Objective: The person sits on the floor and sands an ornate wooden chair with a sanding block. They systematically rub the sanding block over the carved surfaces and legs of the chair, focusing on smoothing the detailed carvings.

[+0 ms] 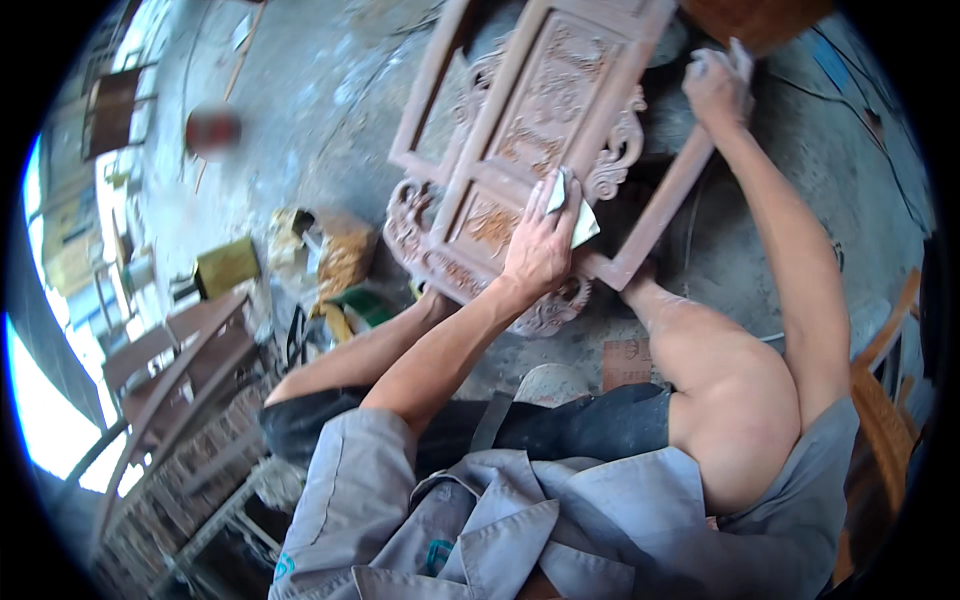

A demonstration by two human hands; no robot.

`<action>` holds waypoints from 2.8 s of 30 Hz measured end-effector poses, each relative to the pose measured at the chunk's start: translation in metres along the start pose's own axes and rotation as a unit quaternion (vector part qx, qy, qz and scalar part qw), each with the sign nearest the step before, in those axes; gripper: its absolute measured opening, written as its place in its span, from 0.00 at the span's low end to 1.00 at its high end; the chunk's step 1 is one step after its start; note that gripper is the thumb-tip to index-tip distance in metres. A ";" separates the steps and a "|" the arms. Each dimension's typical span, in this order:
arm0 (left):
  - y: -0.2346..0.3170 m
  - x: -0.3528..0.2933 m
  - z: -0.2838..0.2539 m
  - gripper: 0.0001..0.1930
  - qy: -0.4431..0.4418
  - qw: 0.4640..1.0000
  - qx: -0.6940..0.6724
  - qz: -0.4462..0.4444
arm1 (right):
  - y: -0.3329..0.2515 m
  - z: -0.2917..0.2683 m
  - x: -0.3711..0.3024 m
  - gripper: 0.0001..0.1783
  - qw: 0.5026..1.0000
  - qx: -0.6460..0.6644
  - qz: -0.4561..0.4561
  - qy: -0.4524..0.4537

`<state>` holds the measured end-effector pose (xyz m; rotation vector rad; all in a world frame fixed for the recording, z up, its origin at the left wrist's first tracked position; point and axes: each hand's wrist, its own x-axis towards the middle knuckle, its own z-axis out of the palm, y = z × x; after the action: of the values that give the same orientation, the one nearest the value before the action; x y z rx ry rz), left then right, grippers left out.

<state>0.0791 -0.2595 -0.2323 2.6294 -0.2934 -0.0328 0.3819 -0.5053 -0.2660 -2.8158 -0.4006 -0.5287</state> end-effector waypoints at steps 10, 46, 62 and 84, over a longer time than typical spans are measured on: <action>-0.013 -0.129 -0.028 0.41 -0.019 0.997 -0.051 -0.060 | -0.004 0.002 0.001 0.15 0.996 -0.058 0.004 -0.065; -0.031 -0.146 -0.029 0.34 0.050 0.986 -0.009 -0.159 | -0.001 -0.002 0.002 0.18 0.995 -0.054 0.026 -0.080; -0.042 -0.120 -0.035 0.39 0.048 0.980 -0.063 -0.184 | 0.000 -0.003 0.002 0.17 0.998 -0.046 -0.010 -0.052; -0.007 -0.106 -0.032 0.41 0.050 0.989 -0.038 -0.137 | 0.011 0.008 0.004 0.17 0.998 -0.047 0.000 -0.043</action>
<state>-0.0210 -0.2161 -0.2103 2.5669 0.1033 -0.0026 0.3914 -0.5123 -0.2739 -2.9361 -0.4030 -0.4380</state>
